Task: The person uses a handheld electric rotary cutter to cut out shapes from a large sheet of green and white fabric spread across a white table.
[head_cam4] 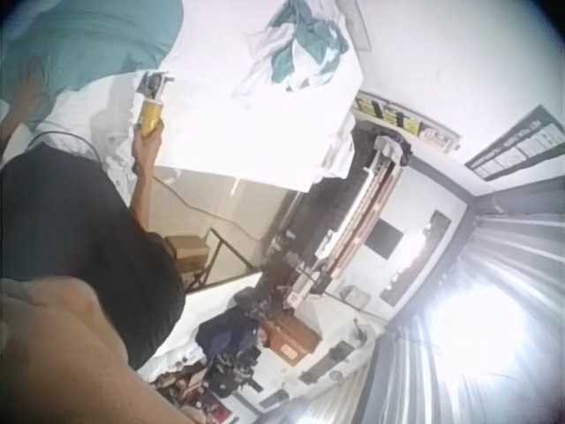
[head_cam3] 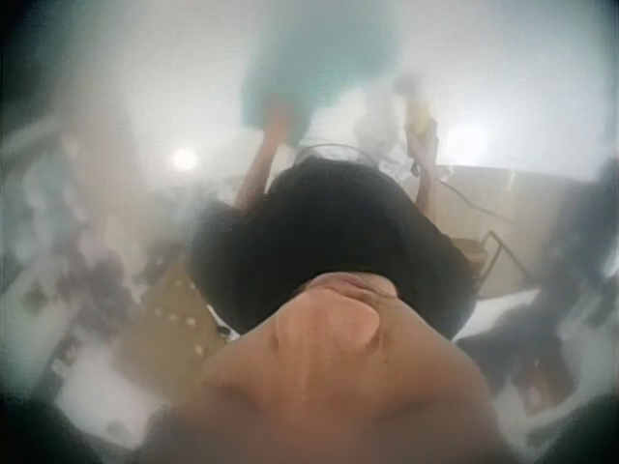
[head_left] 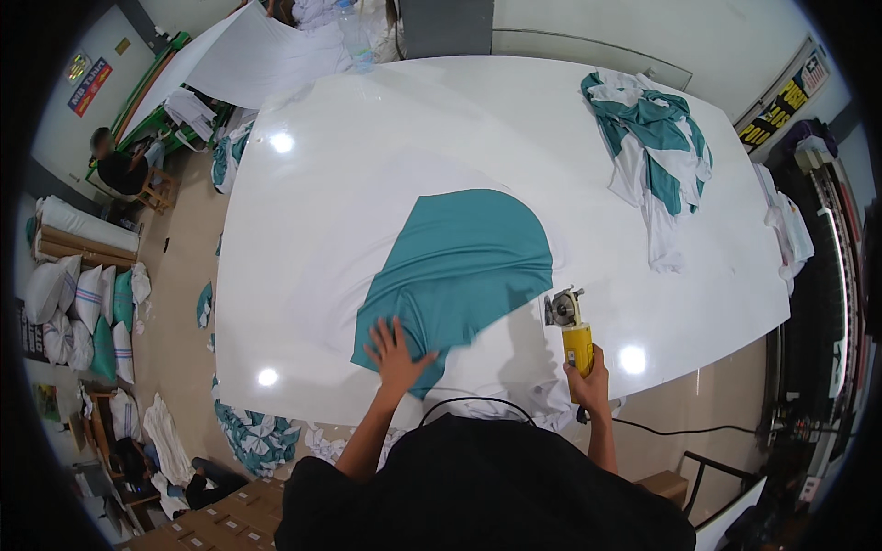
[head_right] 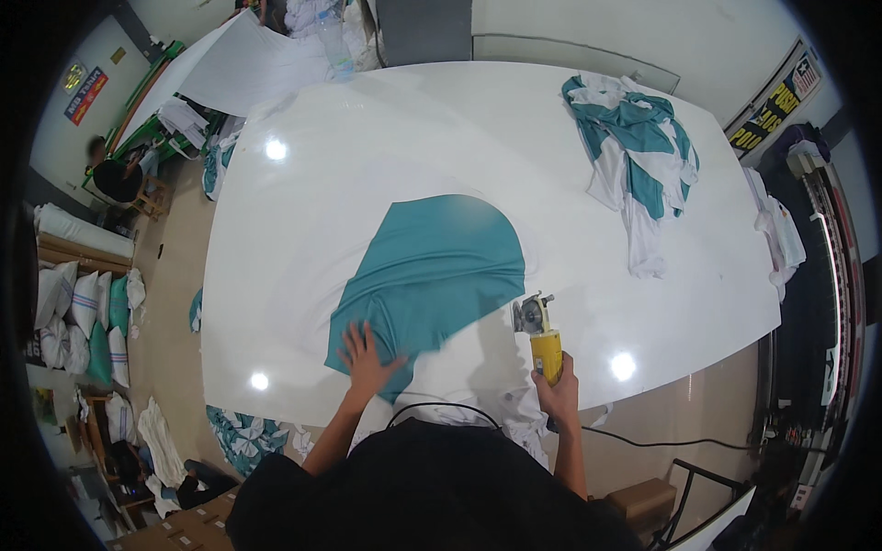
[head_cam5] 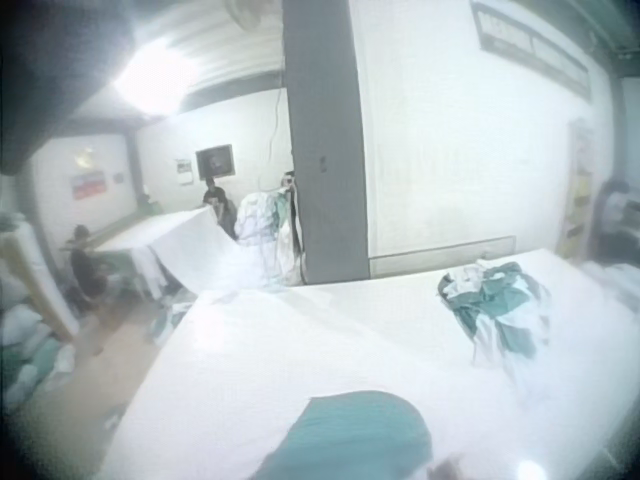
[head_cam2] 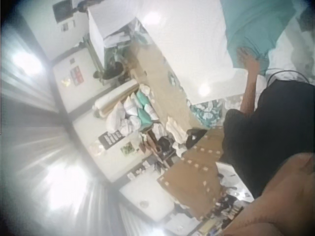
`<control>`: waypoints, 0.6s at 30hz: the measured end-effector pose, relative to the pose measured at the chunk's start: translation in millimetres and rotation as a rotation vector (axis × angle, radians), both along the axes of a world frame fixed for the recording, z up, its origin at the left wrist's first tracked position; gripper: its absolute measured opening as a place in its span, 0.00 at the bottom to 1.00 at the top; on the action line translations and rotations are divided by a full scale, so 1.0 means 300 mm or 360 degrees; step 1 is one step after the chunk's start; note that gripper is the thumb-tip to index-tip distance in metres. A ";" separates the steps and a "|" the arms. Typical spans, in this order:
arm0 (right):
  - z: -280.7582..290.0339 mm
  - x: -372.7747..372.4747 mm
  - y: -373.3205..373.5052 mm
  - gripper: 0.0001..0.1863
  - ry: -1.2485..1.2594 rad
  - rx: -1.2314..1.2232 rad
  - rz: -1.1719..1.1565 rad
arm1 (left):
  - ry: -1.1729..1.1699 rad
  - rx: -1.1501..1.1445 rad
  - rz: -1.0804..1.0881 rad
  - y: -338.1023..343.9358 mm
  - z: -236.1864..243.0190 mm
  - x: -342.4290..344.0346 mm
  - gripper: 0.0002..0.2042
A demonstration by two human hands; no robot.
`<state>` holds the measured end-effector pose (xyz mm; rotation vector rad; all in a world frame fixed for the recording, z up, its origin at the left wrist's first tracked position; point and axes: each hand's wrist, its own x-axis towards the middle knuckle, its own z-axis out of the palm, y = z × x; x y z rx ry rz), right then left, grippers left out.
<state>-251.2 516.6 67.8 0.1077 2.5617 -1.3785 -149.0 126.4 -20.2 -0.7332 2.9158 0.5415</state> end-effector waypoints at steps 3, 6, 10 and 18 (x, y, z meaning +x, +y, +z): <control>-0.014 0.047 -0.009 0.34 -0.0052 0.0052 0.0022 | -0.0317 0.0125 -0.0015 -0.015 0.123 0.168 0.63; -0.004 0.081 -0.025 0.34 0.0000 0.0065 0.0011 | -0.0236 0.0088 -0.0012 -0.060 0.149 0.185 0.63; 0.061 0.120 -0.076 0.34 -0.0010 0.0106 -0.0002 | 0.0387 -0.0089 0.0203 -0.338 -0.035 -0.152 0.52; 0.108 0.219 -0.154 0.33 0.0046 0.0291 -0.0091 | 0.0041 -0.0558 0.0293 -0.958 -0.173 -0.367 0.40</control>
